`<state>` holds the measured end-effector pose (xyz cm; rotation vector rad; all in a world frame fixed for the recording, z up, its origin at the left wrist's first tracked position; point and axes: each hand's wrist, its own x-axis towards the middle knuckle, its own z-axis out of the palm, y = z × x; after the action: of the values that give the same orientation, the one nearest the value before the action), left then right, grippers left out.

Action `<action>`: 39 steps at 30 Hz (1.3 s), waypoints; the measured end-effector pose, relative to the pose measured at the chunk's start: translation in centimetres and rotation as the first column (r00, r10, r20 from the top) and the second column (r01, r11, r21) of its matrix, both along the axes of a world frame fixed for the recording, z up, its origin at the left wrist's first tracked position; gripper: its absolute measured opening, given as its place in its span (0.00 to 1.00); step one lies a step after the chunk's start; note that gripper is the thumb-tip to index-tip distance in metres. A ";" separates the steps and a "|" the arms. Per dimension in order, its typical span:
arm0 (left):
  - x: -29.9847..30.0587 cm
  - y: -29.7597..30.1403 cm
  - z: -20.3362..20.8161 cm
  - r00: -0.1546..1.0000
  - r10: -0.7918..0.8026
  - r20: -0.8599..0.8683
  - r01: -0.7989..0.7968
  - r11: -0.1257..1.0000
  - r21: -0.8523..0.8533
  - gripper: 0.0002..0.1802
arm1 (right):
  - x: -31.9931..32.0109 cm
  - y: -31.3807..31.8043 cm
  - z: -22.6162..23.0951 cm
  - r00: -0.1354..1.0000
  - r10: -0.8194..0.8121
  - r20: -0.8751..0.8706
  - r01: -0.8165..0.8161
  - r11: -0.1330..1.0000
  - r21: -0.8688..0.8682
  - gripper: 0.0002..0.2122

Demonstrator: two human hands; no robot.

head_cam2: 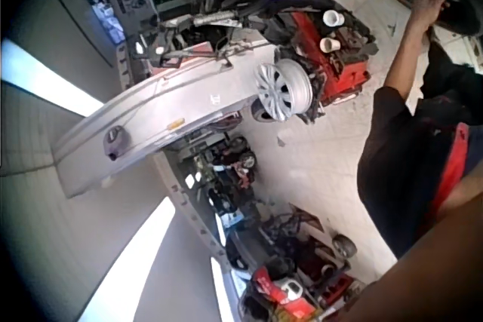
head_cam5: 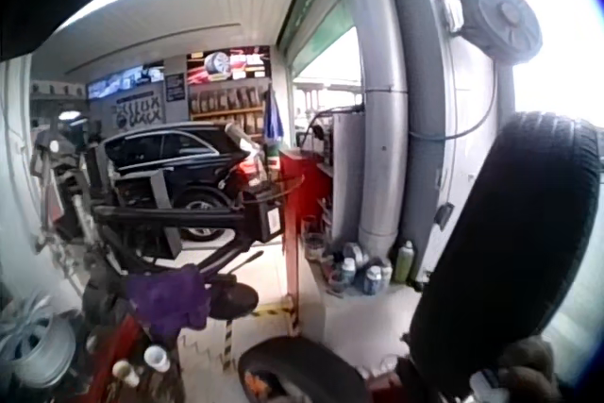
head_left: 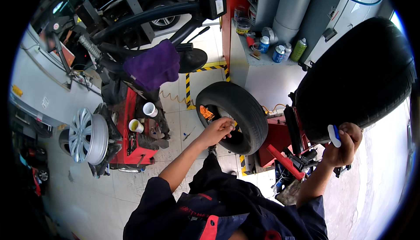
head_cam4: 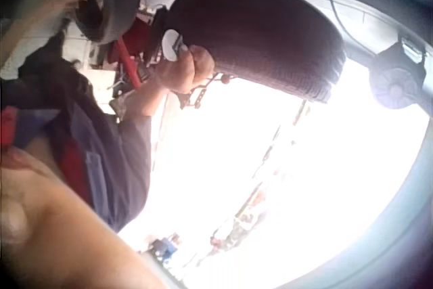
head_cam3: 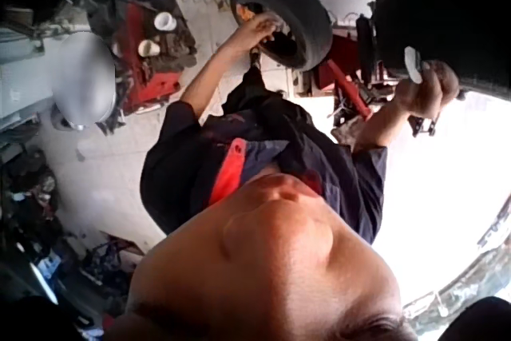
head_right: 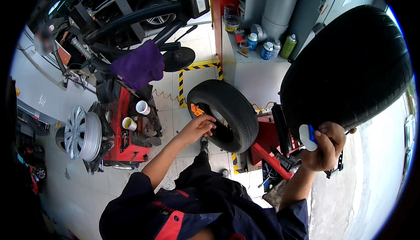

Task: The person works on a tire mounted on a tire changer, handling a small blue valve cap and a silver spray can. They manipulate the tire valve area, apply spray, and adjust the tire on the machine while another person works nearby on a separate wheel.

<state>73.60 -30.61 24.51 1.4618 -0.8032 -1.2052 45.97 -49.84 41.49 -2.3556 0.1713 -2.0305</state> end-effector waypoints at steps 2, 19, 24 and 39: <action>4.8 -5.9 -0.5 0.988 -0.104 0.115 0.101 0.994 0.032 0.14 | 1.5 -1.1 0.9 0.992 -0.125 -0.031 0.121 0.988 -0.097 0.09; 35.5 -48.2 -8.0 0.410 0.338 0.847 -0.292 0.928 -0.229 0.34 | 0.1 -0.7 -2.9 0.363 -0.919 0.153 0.918 0.325 -0.225 0.07; 34.4 -48.9 -8.4 0.484 0.375 0.790 -0.207 0.927 -0.313 0.24 | 3.4 -1.8 -1.7 0.206 -0.934 0.292 0.971 0.158 -0.180 0.13; 35.3 -48.1 -11.9 0.537 0.591 0.602 -0.148 0.769 -0.622 0.11 | 3.3 -2.3 -1.1 0.184 -0.942 0.280 0.962 0.115 -0.247 0.15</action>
<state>108.89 -78.67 12.62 1.5684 -1.1709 0.0947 49.31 -52.18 40.43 -2.6413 2.0565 -2.6974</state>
